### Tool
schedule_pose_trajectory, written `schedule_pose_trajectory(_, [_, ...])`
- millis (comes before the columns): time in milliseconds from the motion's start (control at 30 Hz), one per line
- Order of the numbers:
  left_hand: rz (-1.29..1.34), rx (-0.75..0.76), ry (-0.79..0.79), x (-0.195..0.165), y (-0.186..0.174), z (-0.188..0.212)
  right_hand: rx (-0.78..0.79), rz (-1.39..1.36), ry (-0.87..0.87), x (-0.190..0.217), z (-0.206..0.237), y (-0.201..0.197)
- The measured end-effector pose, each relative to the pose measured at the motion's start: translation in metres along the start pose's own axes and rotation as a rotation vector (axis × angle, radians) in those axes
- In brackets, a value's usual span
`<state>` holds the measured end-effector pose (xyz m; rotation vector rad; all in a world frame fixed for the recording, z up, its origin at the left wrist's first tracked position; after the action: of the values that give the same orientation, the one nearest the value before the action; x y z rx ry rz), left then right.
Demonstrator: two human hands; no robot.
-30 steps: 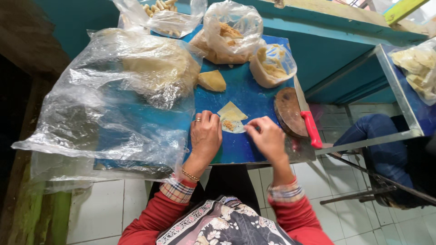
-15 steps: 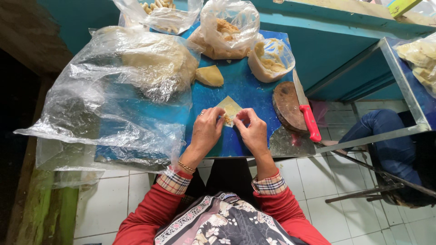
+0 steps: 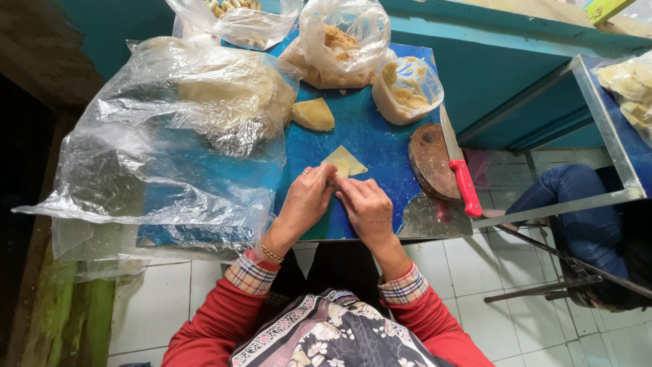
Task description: The person folds square dough wrappers into filled triangular pastries at a small blue table. They pinch the edges closed on each wrapper, place the finished pastry into a plastic bag, then take the next wrapper and filling and repeat the folding cycle.
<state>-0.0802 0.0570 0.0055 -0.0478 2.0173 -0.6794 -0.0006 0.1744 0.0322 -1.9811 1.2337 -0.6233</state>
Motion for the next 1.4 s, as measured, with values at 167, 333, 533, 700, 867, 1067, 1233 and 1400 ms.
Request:
schedule_pose_trajectory(167, [-0.004, -0.033, 0.02, 0.007, 0.004, -0.009, 0.113, 0.063, -0.096, -0.009, -0.001, 0.021])
schedule_pose_trajectory(333, [-0.052, -0.086, 0.007, 0.005, 0.01, -0.004, 0.002, -0.245, 0.063, -0.028, 0.001, 0.017])
schedule_pose_trajectory(533, [0.009, -0.031, -0.073, -0.002, 0.008, 0.019, 0.087, -0.396, 0.231, -0.025, 0.019, 0.011])
schedule_pose_trajectory(700, [-0.07, -0.058, -0.215, 0.0, 0.01, 0.018, 0.21, -0.578, 0.469, -0.045, 0.023, 0.027])
schedule_pose_trajectory(867, [-0.131, 0.014, -0.34, 0.008, 0.01, 0.003, 0.187, -0.582, 0.484, -0.047, 0.016, 0.025])
schedule_pose_trajectory(1067, [-0.136, 0.11, -0.435, 0.011, 0.008, -0.005, 0.075, -0.054, 0.028, 0.011, 0.01, -0.012])
schedule_pose_trajectory(1233, [-0.013, 0.062, -0.321, 0.005, -0.001, 0.003, 0.046, -0.15, 0.084, 0.004, 0.008, -0.007])
schedule_pose_trajectory(1400, [-0.015, 0.004, -0.059, -0.004, -0.005, 0.016, 0.133, -0.442, 0.381, -0.038, 0.017, 0.019])
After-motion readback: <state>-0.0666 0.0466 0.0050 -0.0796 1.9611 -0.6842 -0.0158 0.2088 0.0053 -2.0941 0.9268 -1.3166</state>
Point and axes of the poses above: each hand's wrist, its own z-axis away from the middle knuckle, its own y-axis out of the palm, x = y × z, the point moved 5 cm from there along -z, towards the middle knuckle, and after that the axes turned 15 degrees about -y, right-handed, at the moved point
